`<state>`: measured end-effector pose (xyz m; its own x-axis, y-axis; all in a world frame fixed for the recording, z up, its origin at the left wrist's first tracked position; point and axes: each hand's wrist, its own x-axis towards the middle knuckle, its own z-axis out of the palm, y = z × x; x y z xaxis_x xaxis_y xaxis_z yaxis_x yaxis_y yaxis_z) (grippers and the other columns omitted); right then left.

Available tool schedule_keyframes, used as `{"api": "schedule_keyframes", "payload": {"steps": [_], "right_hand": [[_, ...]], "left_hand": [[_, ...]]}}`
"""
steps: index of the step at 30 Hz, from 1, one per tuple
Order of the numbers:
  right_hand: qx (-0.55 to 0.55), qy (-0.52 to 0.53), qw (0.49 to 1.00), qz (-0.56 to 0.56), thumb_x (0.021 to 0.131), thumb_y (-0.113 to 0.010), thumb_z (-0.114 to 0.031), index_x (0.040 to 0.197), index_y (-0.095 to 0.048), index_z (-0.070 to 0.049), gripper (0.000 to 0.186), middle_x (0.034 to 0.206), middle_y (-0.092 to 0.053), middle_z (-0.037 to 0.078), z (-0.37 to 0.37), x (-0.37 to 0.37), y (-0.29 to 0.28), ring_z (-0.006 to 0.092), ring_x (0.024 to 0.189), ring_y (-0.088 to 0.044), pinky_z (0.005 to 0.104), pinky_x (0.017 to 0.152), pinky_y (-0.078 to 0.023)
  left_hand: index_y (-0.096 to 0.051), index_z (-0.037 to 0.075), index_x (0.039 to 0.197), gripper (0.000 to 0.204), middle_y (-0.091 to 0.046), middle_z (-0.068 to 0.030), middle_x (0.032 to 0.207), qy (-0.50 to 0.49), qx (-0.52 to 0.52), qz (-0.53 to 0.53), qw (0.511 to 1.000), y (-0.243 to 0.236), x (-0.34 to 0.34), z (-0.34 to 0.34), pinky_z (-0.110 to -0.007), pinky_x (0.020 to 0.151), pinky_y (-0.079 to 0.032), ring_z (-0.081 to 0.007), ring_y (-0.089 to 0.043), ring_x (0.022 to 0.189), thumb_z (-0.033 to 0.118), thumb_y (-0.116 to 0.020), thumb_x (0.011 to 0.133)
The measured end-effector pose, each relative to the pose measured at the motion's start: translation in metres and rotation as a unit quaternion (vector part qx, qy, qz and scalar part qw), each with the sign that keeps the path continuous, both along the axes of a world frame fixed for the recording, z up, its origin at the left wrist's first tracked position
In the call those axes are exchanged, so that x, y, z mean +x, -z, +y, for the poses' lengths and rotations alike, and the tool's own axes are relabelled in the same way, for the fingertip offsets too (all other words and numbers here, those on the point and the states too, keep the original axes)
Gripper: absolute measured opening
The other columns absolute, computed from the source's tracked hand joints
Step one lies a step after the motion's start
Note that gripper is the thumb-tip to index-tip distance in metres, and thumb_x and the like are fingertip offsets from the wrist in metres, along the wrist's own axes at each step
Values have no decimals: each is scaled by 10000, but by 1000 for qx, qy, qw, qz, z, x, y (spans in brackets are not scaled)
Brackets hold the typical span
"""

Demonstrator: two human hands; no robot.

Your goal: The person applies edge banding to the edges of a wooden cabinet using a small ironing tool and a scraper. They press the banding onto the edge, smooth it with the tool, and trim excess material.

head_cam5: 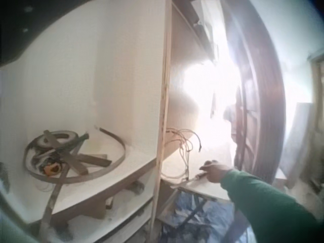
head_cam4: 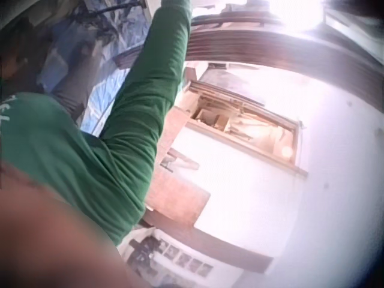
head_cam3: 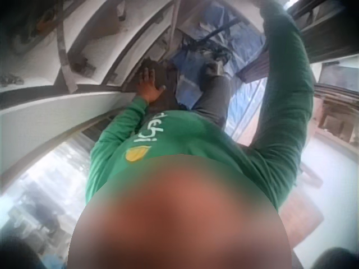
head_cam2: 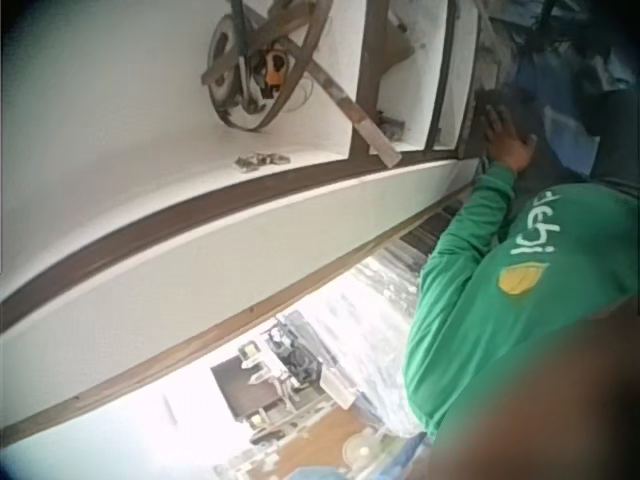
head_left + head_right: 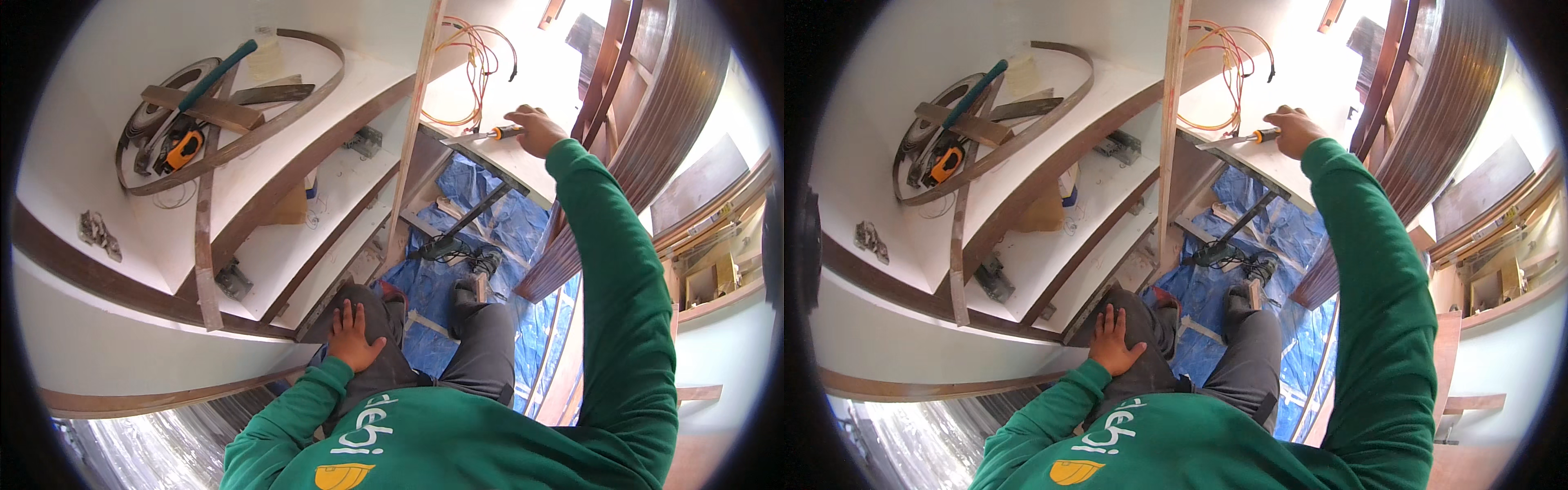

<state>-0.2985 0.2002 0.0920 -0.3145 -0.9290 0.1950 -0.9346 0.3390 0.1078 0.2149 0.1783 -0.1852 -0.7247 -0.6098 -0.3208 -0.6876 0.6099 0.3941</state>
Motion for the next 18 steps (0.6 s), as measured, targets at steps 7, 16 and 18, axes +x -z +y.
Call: {"api": "schedule_keyframes", "payload": {"steps": [7, 16, 18], "right_hand": [[121, 37, 989, 76, 840, -574, -26, 1271, -635, -192, 466, 1200, -652, 48, -34, -3, 28, 273, 1222, -542, 389, 1019, -489], [61, -31, 995, 71, 863, -672, -148, 1054, -644, -88, 203, 1067, -655, 85, -1, 9, 2, 299, 1066, -609, 435, 939, -488], [36, -31, 994, 100, 843, -694, -179, 1064, -616, -52, 267, 1026, -623, 105, 26, 28, -7, 319, 1027, -600, 443, 920, -475]], "left_hand": [[-158, 84, 1585, 1038, -81, -216, 1649, -13, 17, 3, 1000, -3, 4, -5, -632, 1154, -199, -478, -131, 1489, 602, -645, 828], [-225, 93, 1562, 951, -100, -216, 1639, 19, -18, -15, 1000, -7, 3, -4, -621, 1154, -210, -476, -148, 1482, 575, -630, 850], [-370, 72, 1513, 775, -231, -225, 1611, 74, -83, -76, 991, -17, -3, 5, -558, 1164, -257, -435, -247, 1471, 495, -596, 904]]}}
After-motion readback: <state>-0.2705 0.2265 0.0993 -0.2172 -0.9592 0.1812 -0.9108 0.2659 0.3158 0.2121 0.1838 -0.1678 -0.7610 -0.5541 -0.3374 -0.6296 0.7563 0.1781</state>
